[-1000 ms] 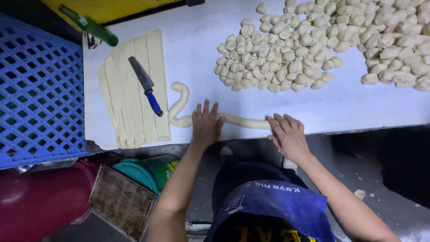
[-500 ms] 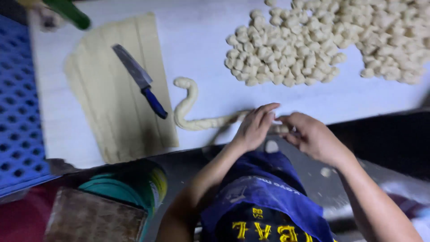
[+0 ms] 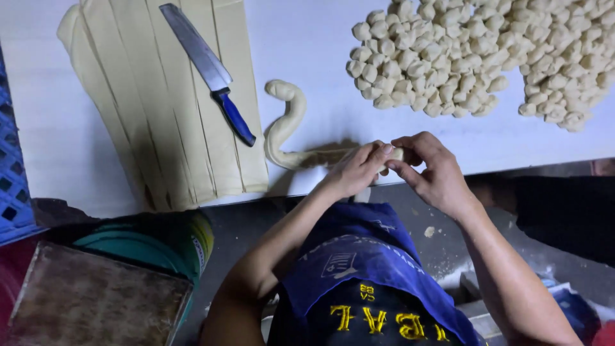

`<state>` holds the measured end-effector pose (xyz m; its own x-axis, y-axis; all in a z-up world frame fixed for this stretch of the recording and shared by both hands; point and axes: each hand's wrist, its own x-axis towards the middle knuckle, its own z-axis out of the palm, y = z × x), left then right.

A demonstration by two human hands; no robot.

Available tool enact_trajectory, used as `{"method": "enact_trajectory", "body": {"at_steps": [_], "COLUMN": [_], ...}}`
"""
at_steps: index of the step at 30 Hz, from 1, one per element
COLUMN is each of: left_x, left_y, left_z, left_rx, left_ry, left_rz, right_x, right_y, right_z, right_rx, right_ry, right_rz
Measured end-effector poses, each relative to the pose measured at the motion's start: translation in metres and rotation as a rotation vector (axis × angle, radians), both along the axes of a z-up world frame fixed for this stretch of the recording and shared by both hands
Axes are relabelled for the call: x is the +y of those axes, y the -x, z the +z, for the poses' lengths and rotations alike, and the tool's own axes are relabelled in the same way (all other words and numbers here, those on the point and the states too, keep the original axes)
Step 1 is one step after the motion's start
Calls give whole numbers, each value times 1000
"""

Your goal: Rolling dough into thin ropes and pinching off small pieces to create uniform dough balls on a work surface.

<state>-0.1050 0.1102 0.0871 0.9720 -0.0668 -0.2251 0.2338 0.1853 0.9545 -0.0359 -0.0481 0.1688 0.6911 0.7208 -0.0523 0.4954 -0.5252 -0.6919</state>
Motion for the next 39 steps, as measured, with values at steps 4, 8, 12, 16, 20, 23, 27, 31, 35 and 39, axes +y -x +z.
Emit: {"method": "enact_trajectory", "body": {"at_steps": [4, 8, 12, 16, 20, 23, 27, 31, 35, 39], "left_x": [-2, -23, -49, -79, -125, -46, -28, -21, -37, -26], "left_y": [7, 9, 5, -8, 13, -41, -12, -25, -37, -28], "left_z": [8, 27, 35, -3, 51, -196, -53, -20, -24, -27], "left_rx": [34, 59, 37, 69, -143, -123, 147, 134, 146, 194], "left_ry": [-38, -17, -98, -25, -290, -251, 84, -73, -165, -215], "left_rz": [147, 336, 375, 405, 31, 333, 666, 412, 159, 92], "right_x": [9, -5, -15, -42, -71, -88, -71, -42, -27, -33], "right_y": [2, -8, -17, -50, -115, -51, -39, -64, -28, -40], "right_z": [-10, -70, -78, -129, -211, -120, -67, -55, -36, -65], "right_rx": [-53, -232, -193, -179, -160, -4, 332, 255, 259, 154], "right_ry": [73, -130, -316, -327, 138, -3, -56, -51, -62, -94], "right_rz": [115, 105, -2, -97, -207, 53, 187, -57, 6, 24]}}
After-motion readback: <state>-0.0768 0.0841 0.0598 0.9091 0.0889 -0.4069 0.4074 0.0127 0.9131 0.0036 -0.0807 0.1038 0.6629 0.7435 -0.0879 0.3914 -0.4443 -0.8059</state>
